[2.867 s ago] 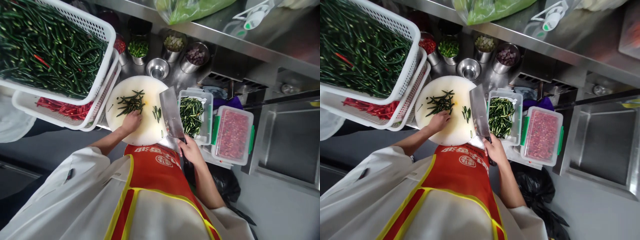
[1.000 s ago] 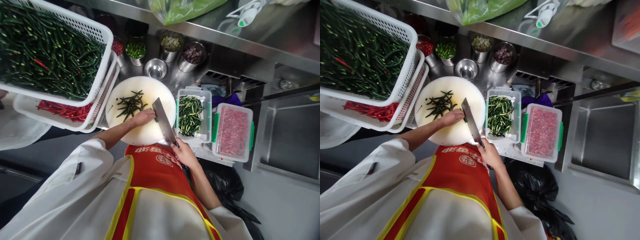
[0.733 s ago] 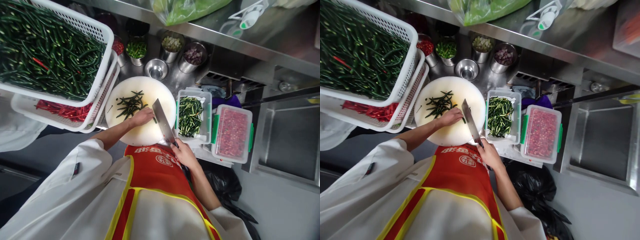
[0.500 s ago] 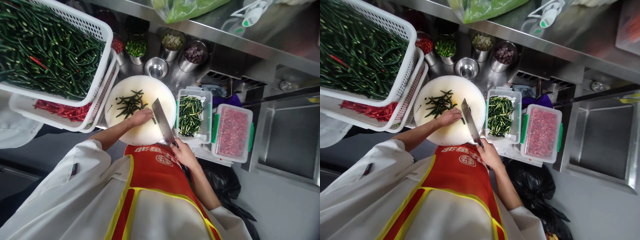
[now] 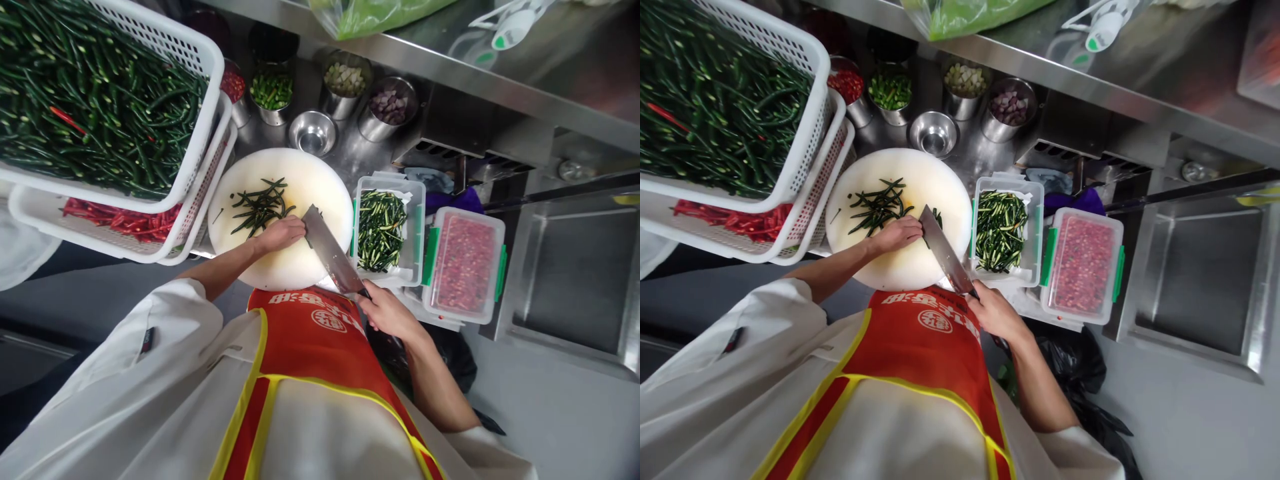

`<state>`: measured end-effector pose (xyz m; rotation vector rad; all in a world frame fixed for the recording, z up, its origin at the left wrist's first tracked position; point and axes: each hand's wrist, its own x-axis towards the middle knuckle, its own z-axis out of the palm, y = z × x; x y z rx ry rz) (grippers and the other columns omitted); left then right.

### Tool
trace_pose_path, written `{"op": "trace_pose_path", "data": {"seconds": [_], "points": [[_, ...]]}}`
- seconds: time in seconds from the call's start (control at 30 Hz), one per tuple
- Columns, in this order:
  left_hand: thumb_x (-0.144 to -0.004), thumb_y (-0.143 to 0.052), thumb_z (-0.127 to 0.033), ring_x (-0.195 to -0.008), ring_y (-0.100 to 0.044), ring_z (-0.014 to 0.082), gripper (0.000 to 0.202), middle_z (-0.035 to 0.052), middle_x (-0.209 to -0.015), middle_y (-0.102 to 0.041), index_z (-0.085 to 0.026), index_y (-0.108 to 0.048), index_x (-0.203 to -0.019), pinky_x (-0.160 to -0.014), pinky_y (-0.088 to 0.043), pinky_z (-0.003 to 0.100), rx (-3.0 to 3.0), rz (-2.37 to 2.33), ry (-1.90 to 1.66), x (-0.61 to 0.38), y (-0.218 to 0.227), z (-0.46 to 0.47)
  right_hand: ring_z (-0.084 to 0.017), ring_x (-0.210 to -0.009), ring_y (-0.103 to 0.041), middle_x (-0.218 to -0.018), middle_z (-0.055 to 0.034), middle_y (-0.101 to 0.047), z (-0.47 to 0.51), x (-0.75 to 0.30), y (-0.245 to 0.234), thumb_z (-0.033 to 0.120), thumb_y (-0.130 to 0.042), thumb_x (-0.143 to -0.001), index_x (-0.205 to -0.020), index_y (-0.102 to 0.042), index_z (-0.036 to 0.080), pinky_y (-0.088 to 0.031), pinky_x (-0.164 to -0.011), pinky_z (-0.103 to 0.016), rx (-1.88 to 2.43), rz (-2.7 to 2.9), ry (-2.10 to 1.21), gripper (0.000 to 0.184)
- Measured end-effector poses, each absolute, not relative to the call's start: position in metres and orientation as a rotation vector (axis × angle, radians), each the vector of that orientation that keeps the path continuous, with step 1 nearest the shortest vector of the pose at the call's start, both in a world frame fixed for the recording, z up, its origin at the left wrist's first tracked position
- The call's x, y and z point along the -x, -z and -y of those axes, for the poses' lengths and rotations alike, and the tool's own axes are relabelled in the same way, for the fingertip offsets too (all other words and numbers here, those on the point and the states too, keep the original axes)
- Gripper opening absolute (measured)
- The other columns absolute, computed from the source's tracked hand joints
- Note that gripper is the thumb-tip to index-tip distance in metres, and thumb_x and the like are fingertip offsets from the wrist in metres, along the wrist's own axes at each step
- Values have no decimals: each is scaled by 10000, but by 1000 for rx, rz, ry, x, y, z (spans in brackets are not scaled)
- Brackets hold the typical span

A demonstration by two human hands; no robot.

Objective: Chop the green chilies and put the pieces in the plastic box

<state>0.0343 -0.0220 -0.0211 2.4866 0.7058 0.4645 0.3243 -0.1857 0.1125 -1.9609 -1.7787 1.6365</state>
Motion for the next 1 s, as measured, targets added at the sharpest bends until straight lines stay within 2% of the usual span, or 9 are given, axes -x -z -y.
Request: {"op": "trace_pose_path", "data": {"seconds": [0.17, 0.3, 0.47, 0.6, 0.67, 0.83, 1.0], "points": [[-1023, -430, -279, -974, -612, 184, 318, 90, -1007, -702, -178, -715, -923, -923, -497, 333, -2509, -707, -474, -36, 21, 20, -218, -698, -647, -695, -26, -657, 168, -293, -83, 333, -450, -946, -1000, -573, 218, -436, -661, -290, 1953, 1837, -1494, 177], [-1025, -422, -276, -977, -608, 182, 320, 92, -1014, -700, -171, -711, -937, -913, -503, 325, -2536, -664, -483, -35, 21, 20, -193, -572, -620, -575, 24, -598, 154, -274, -64, 338, -433, -953, -983, -552, 221, -438, -618, -278, 1933, 1714, -1511, 170], [-1010, -400, -226, -965, -592, 209, 327, 119, -1031, -691, -151, -717, -991, -887, -498, 358, -2566, -940, -474, -17, 13, 12, -184, -429, -569, -477, 75, -522, 170, -293, -73, 418, -406, -964, -963, -515, 242, -445, -542, -284, 1908, 1505, -1616, 207], [-947, -442, -164, -1034, -561, 259, 318, 135, -1195, -660, -163, -712, -1116, -905, -458, 422, -2602, -1178, -370, -5, 8, -9, -185, -469, -579, -525, 58, -563, 194, -311, -85, 419, -439, -950, -938, -535, 251, -440, -548, -291, 1873, 1630, -1668, 194], [-914, -481, -159, -1069, -542, 286, 304, 123, -1234, -649, -191, -729, -1087, -894, -437, 444, -2618, -1193, -287, -7, 6, -20, -186, -502, -582, -554, 48, -581, 203, -317, -87, 418, -450, -946, -918, -546, 253, -436, -556, -292, 1862, 1717, -1674, 193], [-857, -520, -111, -1025, -554, 291, 237, 129, -1099, -682, -172, -745, -899, -882, -410, 453, -2664, -1122, -163, -22, 1, -38, -194, -526, -595, -551, 48, -578, 212, -321, -81, 430, -452, -943, -838, -502, 255, -450, -574, -299, 1892, 1628, -1689, 210], [-877, -491, -100, -881, -596, 230, 227, 122, -969, -670, -141, -714, -895, -808, -451, 380, -2691, -974, -18, -33, -4, -24, -184, -436, -561, -482, 77, -525, 207, -313, -73, 425, -446, -942, -824, -453, 265, -447, -543, -295, 1927, 1437, -1686, 199]]}}
